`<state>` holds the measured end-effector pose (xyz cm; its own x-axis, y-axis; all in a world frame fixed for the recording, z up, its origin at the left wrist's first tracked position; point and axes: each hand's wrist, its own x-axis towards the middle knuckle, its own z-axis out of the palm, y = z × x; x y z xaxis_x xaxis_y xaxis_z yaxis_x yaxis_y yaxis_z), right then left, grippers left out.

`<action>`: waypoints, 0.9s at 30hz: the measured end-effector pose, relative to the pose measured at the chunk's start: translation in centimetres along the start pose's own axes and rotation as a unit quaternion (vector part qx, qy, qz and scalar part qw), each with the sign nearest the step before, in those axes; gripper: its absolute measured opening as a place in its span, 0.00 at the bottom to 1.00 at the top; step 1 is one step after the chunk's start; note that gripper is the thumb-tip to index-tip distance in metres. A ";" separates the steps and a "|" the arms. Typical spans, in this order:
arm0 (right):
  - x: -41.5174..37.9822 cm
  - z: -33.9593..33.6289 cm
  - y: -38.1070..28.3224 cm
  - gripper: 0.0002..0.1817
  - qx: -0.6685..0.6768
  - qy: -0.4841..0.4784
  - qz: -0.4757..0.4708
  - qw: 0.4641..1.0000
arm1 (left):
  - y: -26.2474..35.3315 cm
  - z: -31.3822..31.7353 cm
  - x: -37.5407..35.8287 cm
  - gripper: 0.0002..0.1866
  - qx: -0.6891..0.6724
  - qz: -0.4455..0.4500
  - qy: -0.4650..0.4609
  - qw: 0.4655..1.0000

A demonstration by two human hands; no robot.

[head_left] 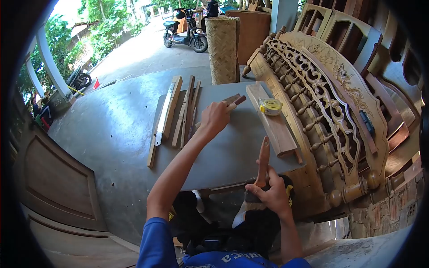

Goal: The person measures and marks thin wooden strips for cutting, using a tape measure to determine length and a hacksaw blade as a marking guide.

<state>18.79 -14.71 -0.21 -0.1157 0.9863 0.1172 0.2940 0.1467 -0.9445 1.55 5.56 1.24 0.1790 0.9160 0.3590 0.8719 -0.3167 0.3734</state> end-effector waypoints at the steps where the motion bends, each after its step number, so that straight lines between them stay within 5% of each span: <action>1: 0.1 -0.6 -0.6 0.37 0.023 0.003 0.014 1.000 | 0.3 0.5 0.4 0.12 -0.043 -0.021 -0.021 0.999; 4: 1.2 -1.2 -0.3 0.32 0.065 0.074 0.034 0.995 | 2.0 -0.1 0.6 0.17 -0.465 -0.192 -0.130 0.854; 5: 1.6 -1.4 -0.2 0.32 0.020 0.076 0.033 0.996 | 1.2 0.1 1.1 0.22 -0.507 -0.188 -0.189 0.819; 8: 2.8 -1.9 0.5 0.32 -0.100 0.075 0.003 0.992 | 2.1 -3.4 -1.7 0.19 -0.400 -0.147 -0.168 0.889; 11: 3.7 -1.6 1.5 0.29 -0.178 0.051 -0.038 0.982 | 2.1 -4.0 -3.3 0.15 -0.258 -0.135 -0.306 0.907; 14: 4.7 -1.3 0.5 0.24 -0.212 0.033 -0.021 0.976 | 0.7 -2.4 -7.4 0.12 -0.089 0.113 -0.207 0.968; 21: 4.8 -1.2 -0.7 0.11 -0.203 0.130 -0.099 0.965 | 1.5 -2.0 -12.0 0.13 0.019 0.053 -0.085 0.995; 27: 6.3 -0.7 -0.7 0.09 -0.205 0.143 -0.138 0.958 | 0.9 -1.2 -13.0 0.12 0.023 0.074 -0.010 0.997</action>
<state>18.55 -8.55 1.37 0.0044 0.8773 0.4799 0.6450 0.3642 -0.6718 -0.56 -6.96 -2.05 0.3156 0.8652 0.3895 0.8549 -0.4374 0.2789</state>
